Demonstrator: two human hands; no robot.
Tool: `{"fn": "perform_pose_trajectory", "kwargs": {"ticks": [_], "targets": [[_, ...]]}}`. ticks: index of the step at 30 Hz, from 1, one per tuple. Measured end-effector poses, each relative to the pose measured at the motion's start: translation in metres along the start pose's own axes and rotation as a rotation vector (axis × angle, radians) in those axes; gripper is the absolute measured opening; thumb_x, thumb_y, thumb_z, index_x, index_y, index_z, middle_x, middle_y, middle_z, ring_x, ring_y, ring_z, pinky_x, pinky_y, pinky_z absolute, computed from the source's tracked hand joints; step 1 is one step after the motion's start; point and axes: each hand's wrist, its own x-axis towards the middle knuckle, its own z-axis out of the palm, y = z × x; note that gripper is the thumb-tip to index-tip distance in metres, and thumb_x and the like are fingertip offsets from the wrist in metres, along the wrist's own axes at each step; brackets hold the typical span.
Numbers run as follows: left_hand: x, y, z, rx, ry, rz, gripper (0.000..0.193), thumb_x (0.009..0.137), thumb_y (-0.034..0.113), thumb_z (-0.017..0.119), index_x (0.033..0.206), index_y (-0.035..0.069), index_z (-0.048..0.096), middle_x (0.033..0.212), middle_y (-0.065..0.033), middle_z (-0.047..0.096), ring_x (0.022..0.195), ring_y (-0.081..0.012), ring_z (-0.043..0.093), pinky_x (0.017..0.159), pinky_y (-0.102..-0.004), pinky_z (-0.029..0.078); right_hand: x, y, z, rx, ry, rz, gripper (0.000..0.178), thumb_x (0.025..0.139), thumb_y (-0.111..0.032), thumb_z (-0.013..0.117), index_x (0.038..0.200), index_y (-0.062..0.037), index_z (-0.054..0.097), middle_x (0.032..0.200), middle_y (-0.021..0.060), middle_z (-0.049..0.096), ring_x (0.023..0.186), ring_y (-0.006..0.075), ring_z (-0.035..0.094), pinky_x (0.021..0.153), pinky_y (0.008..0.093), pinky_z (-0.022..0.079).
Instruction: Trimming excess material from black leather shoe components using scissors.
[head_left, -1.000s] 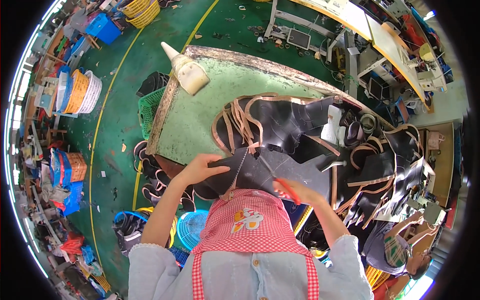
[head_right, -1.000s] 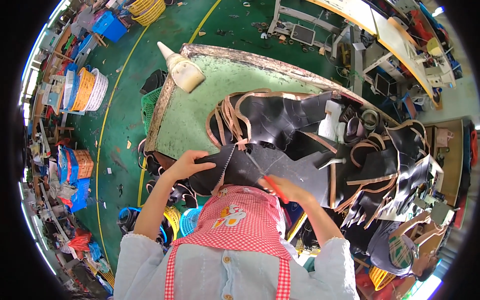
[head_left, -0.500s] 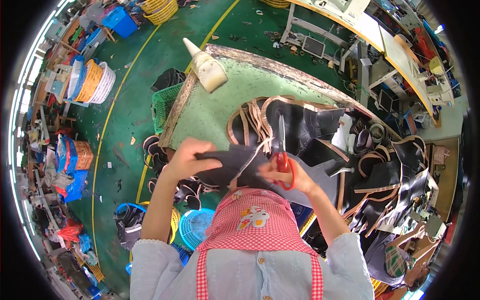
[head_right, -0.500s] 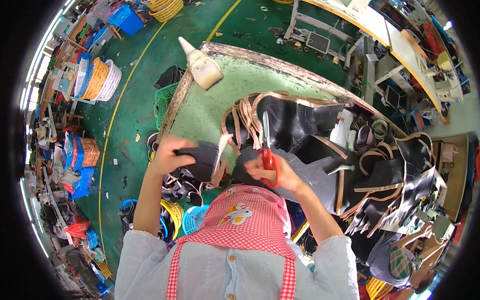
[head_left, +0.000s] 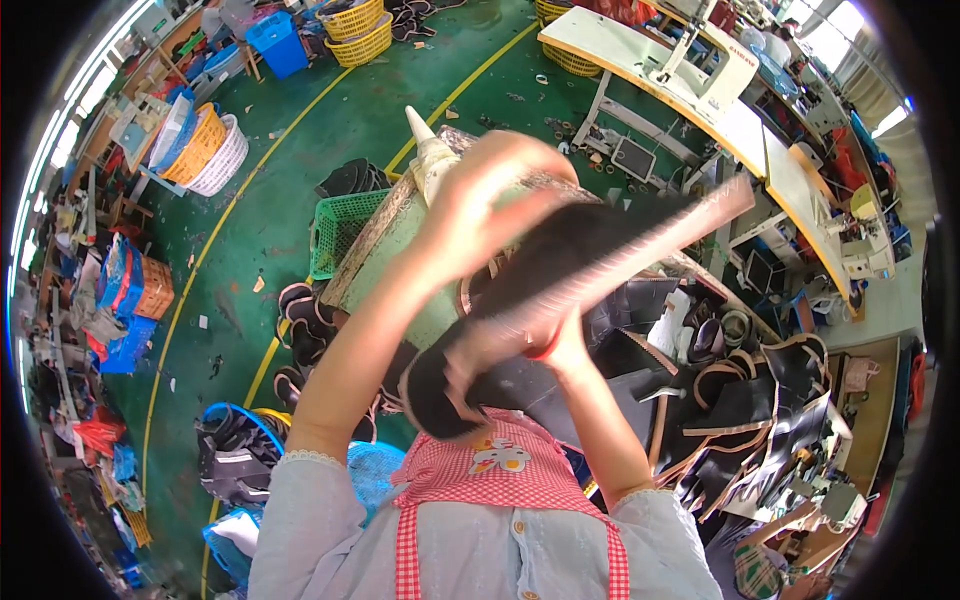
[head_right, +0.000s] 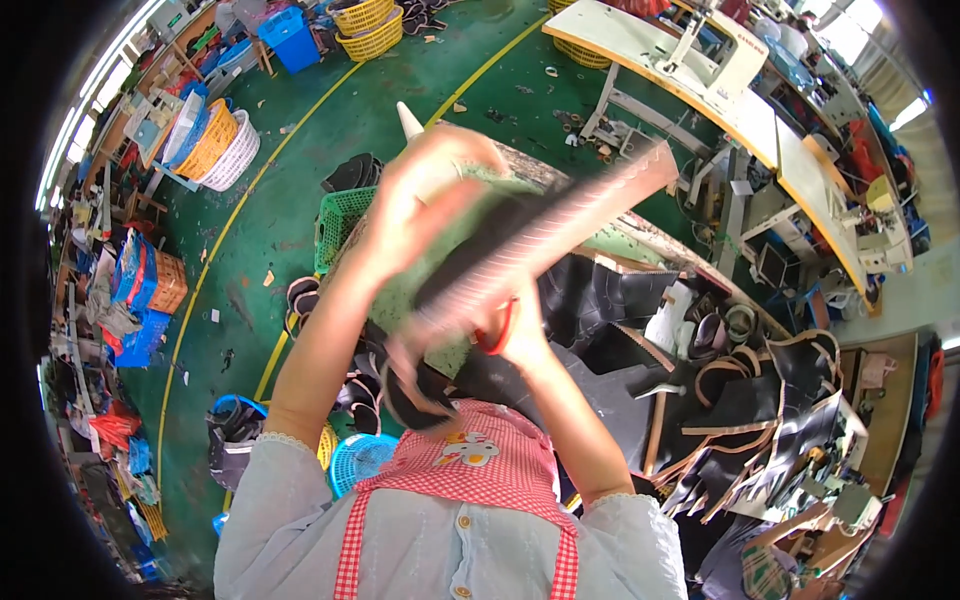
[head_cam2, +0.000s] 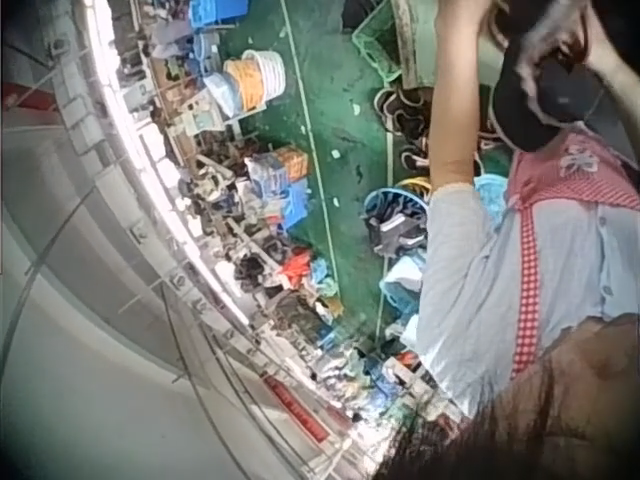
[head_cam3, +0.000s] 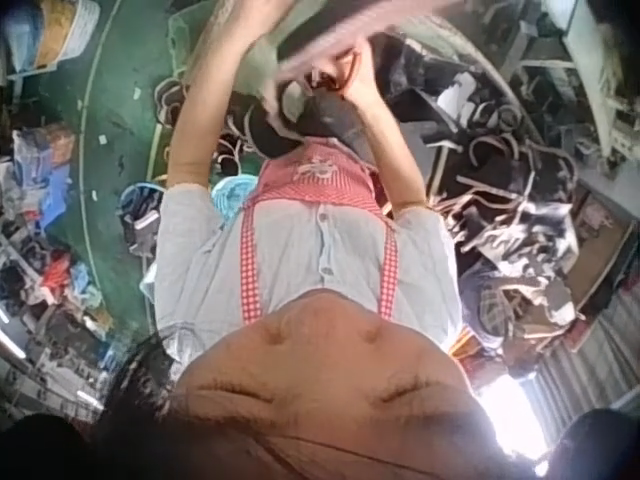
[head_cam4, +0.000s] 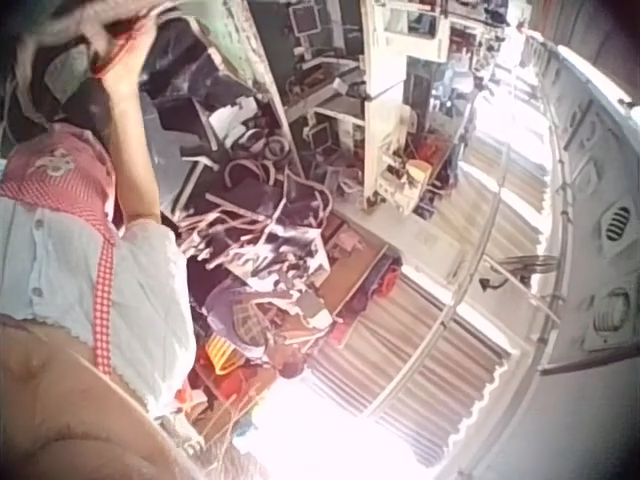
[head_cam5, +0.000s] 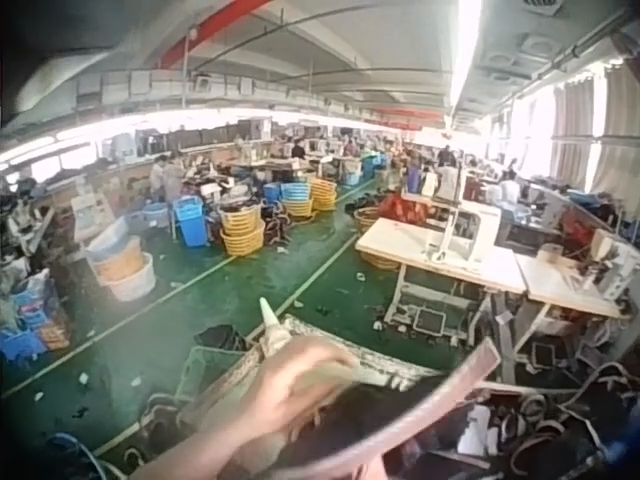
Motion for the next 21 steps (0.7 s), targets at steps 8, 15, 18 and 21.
{"fn": "perform_pose_trajectory", "kwargs": {"ticks": [8, 15, 18, 21], "targets": [[-0.21, -0.044, 0.003, -0.476, -0.804, -0.871, 0.046, 0.085, 0.018, 0.055, 0.129, 0.006, 0.049, 0.122, -0.009, 0.058, 0.113, -0.0156, 0.05, 0.101, -0.031, 0.035, -0.033, -0.175, 0.021, -0.907, 0.727, -0.707, 0.024, 0.077, -0.005, 0.069, 0.083, -0.0091, 0.046, 0.078, -0.0021, 0.047, 0.073, 0.0073, 0.044, 0.07, 0.02, 0.034], [-0.197, -0.047, 0.046, -0.237, -0.719, -0.867, 0.031, 0.084, 0.03, 0.064, 0.08, -0.001, 0.063, 0.064, -0.0121, 0.057, 0.06, -0.0113, 0.048, 0.057, -0.0313, 0.04, -0.073, -0.118, -0.196, -1.16, 1.144, -0.198, 0.023, 0.085, -0.022, 0.065, 0.086, -0.001, 0.057, 0.066, 0.0049, 0.058, 0.054, 0.0132, 0.054, 0.048, 0.0268, 0.043], [-0.214, -0.058, 0.034, -0.321, -0.585, -1.015, 0.026, 0.085, 0.026, 0.064, 0.087, 0.0, 0.067, 0.076, -0.0008, 0.066, 0.071, -0.0044, 0.052, 0.065, -0.0248, 0.043, -0.132, -0.059, -0.171, -0.655, 0.575, 0.17, 0.027, 0.091, -0.027, 0.055, 0.102, -0.0027, 0.053, 0.075, 0.0011, 0.056, 0.059, 0.0103, 0.057, 0.049, 0.0275, 0.048], [-0.214, -0.059, 0.025, -0.29, -0.661, -1.094, 0.026, 0.086, 0.025, 0.064, 0.09, 0.0, 0.068, 0.081, -0.0016, 0.068, 0.075, -0.0038, 0.054, 0.069, -0.0228, 0.044, -0.148, -0.009, -0.11, -0.688, 0.273, 0.585, 0.044, 0.091, -0.044, 0.051, 0.105, -0.0025, 0.052, 0.085, 0.0074, 0.059, 0.081, 0.0147, 0.059, 0.067, 0.03, 0.051]]}}
